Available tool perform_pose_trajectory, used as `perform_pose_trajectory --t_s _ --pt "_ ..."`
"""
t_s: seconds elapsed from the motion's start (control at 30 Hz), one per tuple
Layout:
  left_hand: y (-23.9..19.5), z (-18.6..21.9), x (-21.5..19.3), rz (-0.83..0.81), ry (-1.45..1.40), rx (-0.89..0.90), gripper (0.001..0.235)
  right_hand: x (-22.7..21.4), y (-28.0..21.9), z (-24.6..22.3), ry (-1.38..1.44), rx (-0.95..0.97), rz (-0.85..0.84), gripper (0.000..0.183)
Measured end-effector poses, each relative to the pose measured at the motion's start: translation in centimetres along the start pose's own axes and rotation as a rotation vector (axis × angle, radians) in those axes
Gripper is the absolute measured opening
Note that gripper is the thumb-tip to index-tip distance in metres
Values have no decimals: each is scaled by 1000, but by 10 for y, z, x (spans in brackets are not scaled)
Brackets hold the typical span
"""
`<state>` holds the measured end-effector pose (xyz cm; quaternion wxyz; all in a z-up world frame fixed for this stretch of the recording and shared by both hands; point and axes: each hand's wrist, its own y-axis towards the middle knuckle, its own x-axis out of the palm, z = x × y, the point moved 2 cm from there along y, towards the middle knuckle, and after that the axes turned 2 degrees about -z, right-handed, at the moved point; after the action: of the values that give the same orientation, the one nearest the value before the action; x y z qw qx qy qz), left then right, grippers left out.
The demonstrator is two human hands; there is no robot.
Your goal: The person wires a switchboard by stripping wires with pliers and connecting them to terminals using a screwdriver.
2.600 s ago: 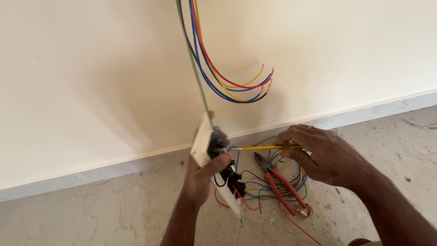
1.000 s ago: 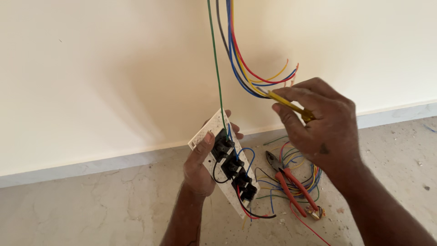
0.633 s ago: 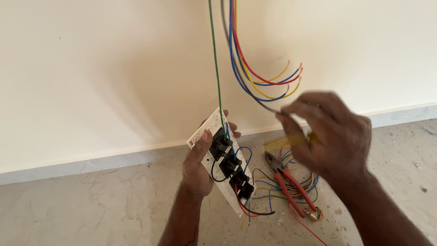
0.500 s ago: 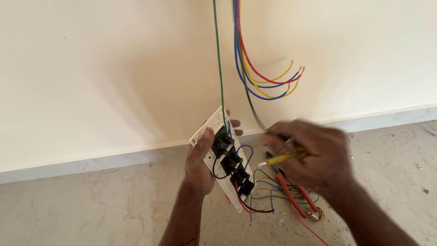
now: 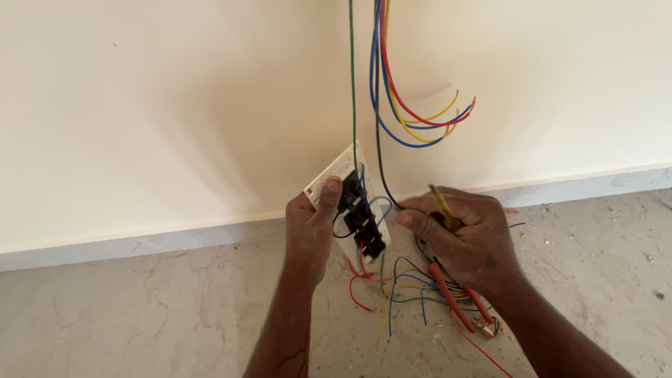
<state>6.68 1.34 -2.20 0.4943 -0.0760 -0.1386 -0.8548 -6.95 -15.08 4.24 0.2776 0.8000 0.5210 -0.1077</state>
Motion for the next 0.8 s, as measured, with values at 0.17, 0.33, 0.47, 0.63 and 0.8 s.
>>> perform_pose_trajectory --t_s 0.17,0.33,0.47,0.63,0.8 --pt "3 11 0 10 91 69 60 1 1 -1 38 -54 25 29" --pt "1 23 2 6 254 150 67 5 1 12 119 172 72 29" --pt "-3 46 5 143 977 -299 66 5 4 22 226 201 81 29" --pt "-29 57 24 -341 1255 -421 43 3 6 43 450 319 95 31" --pt "-36 29 51 -390 955 551 28 6 5 51 603 280 49 32"
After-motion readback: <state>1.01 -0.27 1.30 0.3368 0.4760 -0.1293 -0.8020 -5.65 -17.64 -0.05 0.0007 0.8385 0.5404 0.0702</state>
